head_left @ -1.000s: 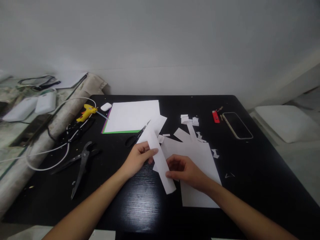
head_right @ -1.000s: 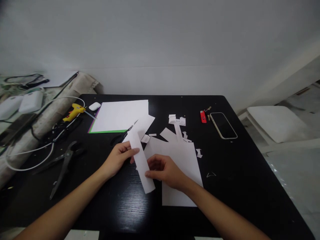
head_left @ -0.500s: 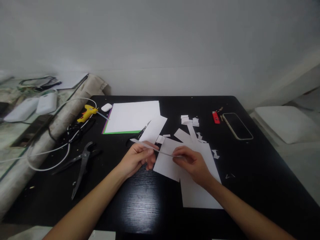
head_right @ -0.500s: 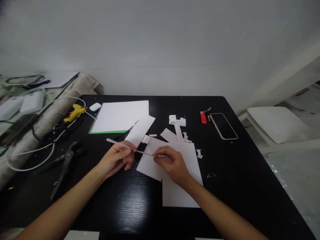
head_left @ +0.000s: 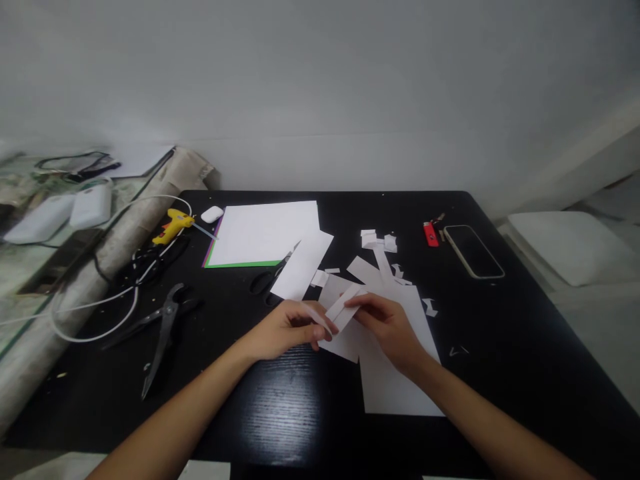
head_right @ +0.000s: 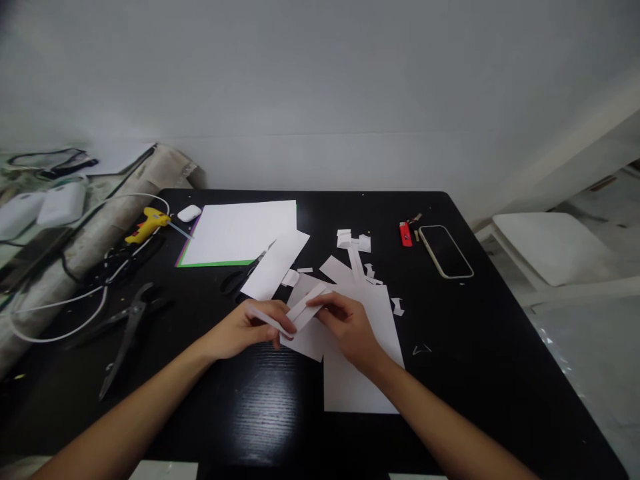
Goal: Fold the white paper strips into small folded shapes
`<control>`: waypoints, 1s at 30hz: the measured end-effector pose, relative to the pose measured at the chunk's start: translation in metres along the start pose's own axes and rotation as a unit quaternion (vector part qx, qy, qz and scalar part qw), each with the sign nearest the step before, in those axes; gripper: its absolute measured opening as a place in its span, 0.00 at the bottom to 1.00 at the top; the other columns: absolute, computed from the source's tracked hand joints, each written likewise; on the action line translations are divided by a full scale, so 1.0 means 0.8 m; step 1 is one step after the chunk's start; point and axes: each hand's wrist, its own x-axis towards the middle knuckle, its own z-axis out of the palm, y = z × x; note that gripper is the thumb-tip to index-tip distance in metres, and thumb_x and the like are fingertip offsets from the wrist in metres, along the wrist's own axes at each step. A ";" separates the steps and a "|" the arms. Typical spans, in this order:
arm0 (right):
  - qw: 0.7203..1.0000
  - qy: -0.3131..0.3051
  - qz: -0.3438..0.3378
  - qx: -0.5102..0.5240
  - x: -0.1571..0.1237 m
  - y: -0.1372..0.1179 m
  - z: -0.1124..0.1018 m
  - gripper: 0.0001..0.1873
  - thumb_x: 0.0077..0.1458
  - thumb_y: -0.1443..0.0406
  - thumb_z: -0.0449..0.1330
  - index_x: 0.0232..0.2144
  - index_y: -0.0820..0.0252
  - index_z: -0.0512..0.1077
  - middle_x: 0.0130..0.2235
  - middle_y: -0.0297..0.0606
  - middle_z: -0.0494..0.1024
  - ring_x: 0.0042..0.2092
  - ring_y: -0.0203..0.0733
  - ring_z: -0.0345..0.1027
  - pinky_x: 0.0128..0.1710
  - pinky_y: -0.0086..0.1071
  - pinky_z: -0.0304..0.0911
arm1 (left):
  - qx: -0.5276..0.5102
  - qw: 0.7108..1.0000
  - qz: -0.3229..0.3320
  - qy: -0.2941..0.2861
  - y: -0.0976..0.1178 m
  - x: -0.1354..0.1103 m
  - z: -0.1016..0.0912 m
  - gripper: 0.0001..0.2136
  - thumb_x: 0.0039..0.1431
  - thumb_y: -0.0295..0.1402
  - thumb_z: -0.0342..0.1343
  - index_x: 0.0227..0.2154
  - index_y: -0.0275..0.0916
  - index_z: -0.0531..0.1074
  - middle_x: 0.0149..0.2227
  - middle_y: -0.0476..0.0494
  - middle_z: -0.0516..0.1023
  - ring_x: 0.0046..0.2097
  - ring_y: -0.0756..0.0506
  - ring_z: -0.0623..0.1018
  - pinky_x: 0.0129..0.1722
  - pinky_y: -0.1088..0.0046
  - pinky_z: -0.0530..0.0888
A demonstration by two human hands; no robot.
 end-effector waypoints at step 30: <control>0.997 0.073 -0.004 0.030 -0.001 -0.003 0.007 0.16 0.49 0.57 0.74 0.34 0.59 0.77 0.32 0.36 0.80 0.35 0.42 0.76 0.35 0.36 0.79 | 0.158 0.970 -0.017 0.184 -0.015 0.001 0.003 0.11 0.61 0.39 0.63 0.37 0.37 0.71 0.26 0.51 0.75 0.27 0.49 0.77 0.29 0.74 0.72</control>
